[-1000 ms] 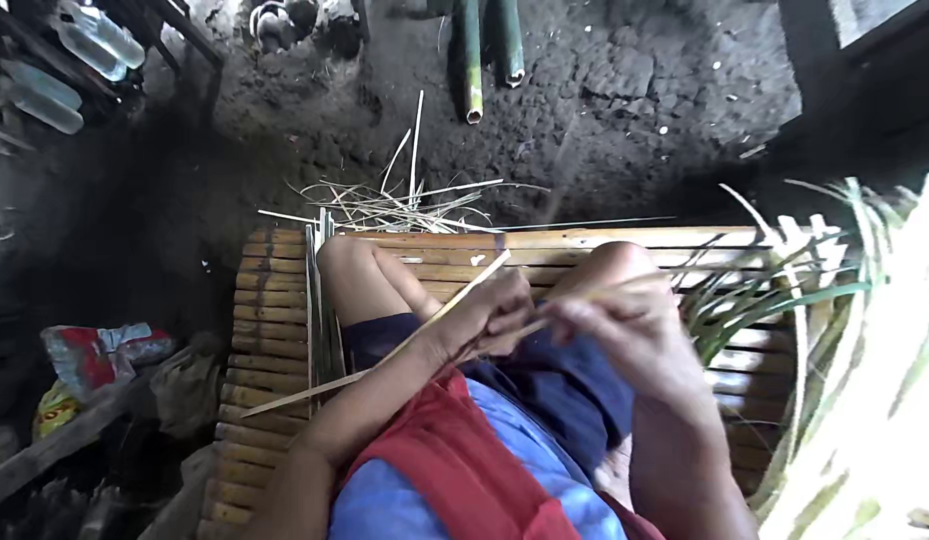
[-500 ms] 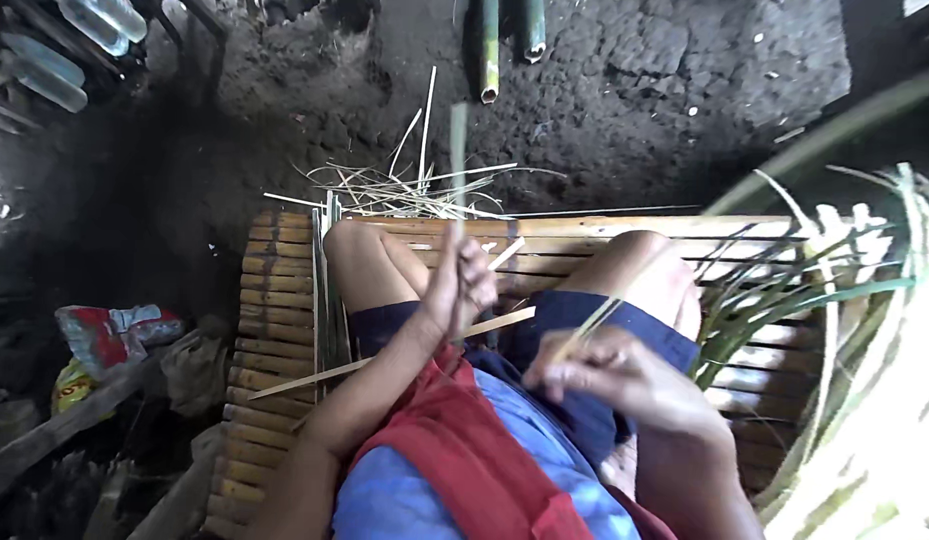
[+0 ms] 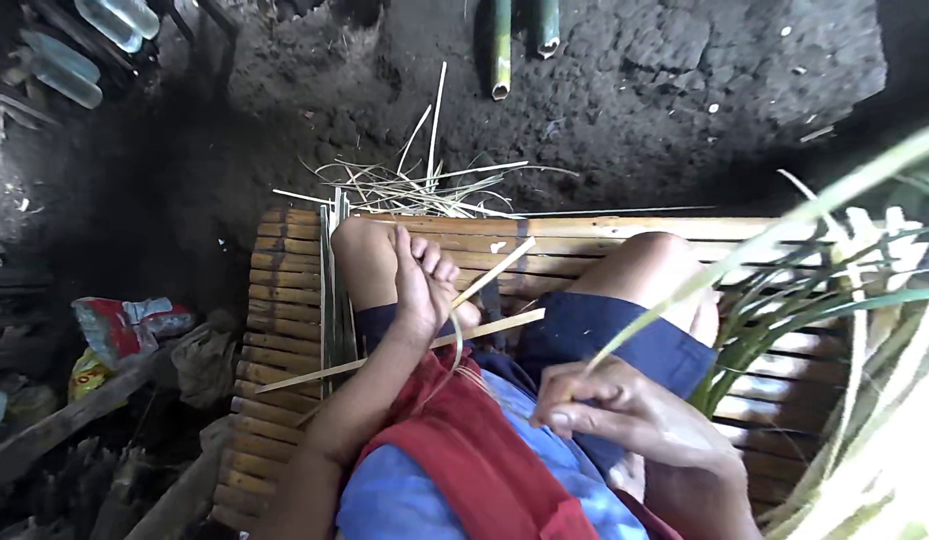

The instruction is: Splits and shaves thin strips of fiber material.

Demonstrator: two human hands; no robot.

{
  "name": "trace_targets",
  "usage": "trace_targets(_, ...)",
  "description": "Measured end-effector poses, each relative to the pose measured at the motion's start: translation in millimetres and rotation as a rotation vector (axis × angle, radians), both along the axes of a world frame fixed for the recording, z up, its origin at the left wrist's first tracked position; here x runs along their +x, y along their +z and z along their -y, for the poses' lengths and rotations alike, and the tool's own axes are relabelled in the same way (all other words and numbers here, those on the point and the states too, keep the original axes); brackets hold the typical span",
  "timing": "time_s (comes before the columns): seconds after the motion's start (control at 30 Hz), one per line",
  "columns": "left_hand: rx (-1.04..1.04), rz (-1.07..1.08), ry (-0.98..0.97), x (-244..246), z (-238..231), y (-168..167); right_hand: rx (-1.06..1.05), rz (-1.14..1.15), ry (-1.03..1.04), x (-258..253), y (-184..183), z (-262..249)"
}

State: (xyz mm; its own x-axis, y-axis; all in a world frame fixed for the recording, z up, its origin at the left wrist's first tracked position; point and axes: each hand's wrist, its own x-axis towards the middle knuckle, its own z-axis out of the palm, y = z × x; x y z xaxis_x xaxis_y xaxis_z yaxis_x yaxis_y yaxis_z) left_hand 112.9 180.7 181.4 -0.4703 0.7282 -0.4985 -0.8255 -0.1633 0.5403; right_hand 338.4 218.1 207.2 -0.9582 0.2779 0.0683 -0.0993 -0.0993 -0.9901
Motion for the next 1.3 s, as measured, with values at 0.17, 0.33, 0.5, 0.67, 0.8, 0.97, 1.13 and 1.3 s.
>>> trace_targets(0.17, 0.132, -0.106, -0.679, 32, 27, 22, 0.086, 0.132, -0.521, -29, 2, -22)
trace_targets(0.33, 0.153, -0.144, -0.252, 12, -8, 30, 0.291, 0.123, -0.396, -66, 7, -16)
trace_targets(0.5, 0.08, -0.271, 0.1, -53, 15, 17, 0.008, -0.063, -0.133, -25, -4, -9)
trace_targets(0.67, -0.171, -0.28, 0.32, -82, 78, -4, -0.088, -0.053, -0.024, 34, -14, 10)
trace_targets(0.8, -0.25, -0.238, 0.336, -86, 109, -16, -0.103, -0.038, 0.036, 72, -2, 14)
trace_targets(0.97, -0.249, -0.253, 0.139, -96, 128, -21, -0.211, -0.05, -0.094, 108, -7, 23)
trace_targets(1.13, -0.305, -0.254, -0.08, -104, 134, -19, -0.353, 0.042, -0.285, 133, -3, 35)
trace_targets(1.3, -0.343, -0.227, -0.163, -116, 137, -16, -0.443, 0.099, -0.658, 162, 1, 12)
